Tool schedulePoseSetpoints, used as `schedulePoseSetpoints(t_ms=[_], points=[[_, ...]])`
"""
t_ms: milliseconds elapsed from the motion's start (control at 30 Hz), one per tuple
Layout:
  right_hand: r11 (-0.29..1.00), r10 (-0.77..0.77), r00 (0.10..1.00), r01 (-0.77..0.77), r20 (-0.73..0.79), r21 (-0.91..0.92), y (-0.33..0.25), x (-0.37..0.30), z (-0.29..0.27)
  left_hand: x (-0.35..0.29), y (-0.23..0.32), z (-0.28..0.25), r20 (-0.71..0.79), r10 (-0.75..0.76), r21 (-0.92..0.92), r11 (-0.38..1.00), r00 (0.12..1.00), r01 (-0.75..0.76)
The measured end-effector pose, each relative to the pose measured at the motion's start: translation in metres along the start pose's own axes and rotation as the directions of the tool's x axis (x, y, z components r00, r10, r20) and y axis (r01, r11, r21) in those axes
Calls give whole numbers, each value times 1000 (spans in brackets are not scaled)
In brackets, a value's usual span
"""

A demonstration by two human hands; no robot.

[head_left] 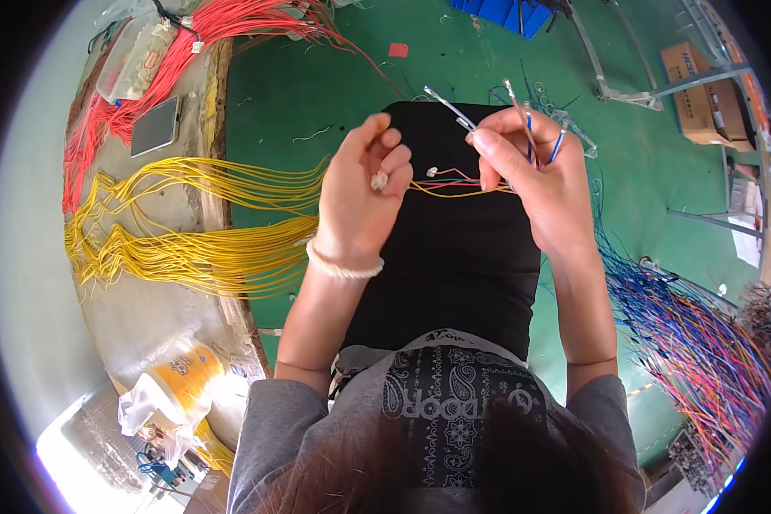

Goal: Sorting and connecting various colored wires to small electronic components at a manual assembly station.

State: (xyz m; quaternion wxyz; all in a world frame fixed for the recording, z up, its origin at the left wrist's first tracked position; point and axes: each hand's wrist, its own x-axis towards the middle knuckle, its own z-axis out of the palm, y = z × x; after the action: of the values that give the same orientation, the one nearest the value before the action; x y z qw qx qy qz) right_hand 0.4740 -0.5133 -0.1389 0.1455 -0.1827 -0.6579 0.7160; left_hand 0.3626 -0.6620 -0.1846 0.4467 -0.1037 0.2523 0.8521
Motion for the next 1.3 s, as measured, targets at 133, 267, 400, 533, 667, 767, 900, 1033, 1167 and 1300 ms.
schedulePoseSetpoints(t_ms=[133,267,400,533,667,767,900,1033,1167,1300], points=[[997,69,998,-70,11,37,-2,0,-4,6,-6,-23,-290,-65,-122,992,955,31],[997,75,997,-75,21,9,2,0,-6,-8,-15,-6,-161,177,160,975,971,-152],[996,91,995,-91,46,-1,1,0,-5,-17,-14,26,127,309,345,877,942,-334],[998,63,996,-63,64,-9,-3,-5,-5,-16,-8,30,345,405,599,599,847,-531],[997,77,993,-77,94,-10,-8,-8,-7,-18,-7,32,409,351,607,585,843,-538],[998,56,994,-59,94,32,-5,-8,-9,-19,-12,37,478,388,661,432,788,-614],[995,81,992,-86,98,51,-7,-9,-12,-20,-11,35,382,456,697,429,804,-574],[995,77,991,-84,109,55,-5,-10,-10,-18,-9,33,347,344,597,637,872,-488],[995,84,989,-91,123,47,-5,-12,-10,-16,-13,37,301,341,507,734,891,-452],[993,102,984,-109,144,44,-7,-13,-12,-9,-11,25,392,424,617,537,816,-575]])
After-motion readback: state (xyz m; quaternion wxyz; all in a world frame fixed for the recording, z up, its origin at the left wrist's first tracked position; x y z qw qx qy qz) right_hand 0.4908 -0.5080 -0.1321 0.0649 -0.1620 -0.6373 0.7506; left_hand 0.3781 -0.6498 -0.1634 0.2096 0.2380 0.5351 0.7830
